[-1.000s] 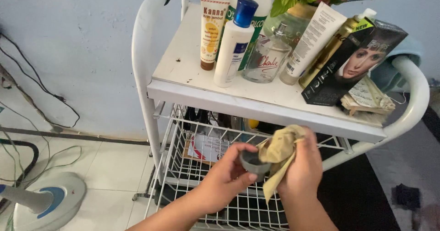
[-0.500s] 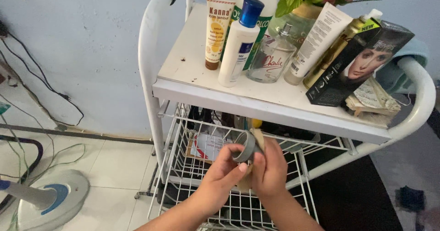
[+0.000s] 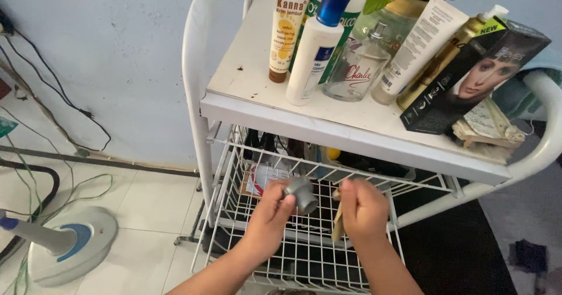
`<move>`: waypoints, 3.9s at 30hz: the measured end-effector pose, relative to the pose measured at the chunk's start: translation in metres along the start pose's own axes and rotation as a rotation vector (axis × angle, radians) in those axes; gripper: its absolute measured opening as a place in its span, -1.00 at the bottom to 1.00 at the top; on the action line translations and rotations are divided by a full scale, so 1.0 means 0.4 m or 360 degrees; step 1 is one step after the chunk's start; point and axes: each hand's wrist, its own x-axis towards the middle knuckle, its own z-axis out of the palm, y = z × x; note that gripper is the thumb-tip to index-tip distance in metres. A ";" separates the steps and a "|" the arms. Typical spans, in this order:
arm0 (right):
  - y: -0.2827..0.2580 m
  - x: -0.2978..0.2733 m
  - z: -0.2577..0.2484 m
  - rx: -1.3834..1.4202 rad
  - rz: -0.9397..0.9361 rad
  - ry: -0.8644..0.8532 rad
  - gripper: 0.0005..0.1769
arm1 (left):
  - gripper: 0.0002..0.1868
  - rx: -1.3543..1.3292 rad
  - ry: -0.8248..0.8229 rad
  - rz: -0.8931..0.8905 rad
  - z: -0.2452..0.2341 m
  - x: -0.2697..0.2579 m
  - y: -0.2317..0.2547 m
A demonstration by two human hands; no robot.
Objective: Organizing and cleaning toiletries and accessories on a multi-tiered rolling cart.
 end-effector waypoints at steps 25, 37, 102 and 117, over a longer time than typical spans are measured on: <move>0.342 -0.234 0.055 -0.0918 0.0700 -0.1527 -0.57 | -0.32 0.1209 -0.0959 -0.0869 -0.203 -0.150 -0.259; 0.317 -0.228 0.007 -0.1296 0.0767 -0.2211 -0.44 | -0.34 0.1420 -0.1014 -0.0713 -0.188 -0.145 -0.226; -0.052 0.065 -0.194 -0.0595 0.0579 -0.1640 -0.49 | -0.48 0.1027 -0.0651 -0.0823 -0.187 -0.154 -0.215; 0.434 -0.123 -0.028 -0.0472 0.0791 -0.0511 -0.46 | -0.47 0.1125 -0.0646 -0.0739 -0.176 -0.160 -0.211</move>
